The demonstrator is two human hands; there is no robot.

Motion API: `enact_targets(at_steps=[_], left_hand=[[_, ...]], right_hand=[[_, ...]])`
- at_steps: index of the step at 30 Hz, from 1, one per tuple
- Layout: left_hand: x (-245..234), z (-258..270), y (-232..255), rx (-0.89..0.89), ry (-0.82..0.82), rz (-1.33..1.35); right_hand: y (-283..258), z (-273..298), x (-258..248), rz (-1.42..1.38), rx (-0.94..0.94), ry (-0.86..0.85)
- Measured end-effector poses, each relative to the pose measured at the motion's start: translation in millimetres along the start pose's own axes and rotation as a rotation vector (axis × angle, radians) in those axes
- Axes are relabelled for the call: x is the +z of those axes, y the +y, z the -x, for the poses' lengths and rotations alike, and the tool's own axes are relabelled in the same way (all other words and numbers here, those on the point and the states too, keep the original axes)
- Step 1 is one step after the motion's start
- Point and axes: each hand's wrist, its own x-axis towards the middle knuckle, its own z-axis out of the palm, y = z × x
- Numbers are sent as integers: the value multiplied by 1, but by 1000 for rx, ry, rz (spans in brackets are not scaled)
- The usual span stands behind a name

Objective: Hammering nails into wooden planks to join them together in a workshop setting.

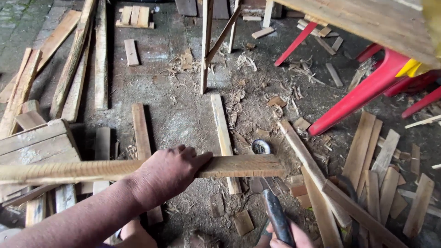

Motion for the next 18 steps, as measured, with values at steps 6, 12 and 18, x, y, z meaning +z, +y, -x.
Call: enact_targets(at_steps=[6, 12, 18], left_hand=[[6, 26, -26, 69, -214, 11], [17, 30, -39, 204, -28, -26], [14, 28, -31, 90, -186, 87]], right_hand=[[22, -31, -20, 532, -63, -297], [46, -59, -58, 251, 150, -363], [-26, -15, -8, 918, 182, -53]])
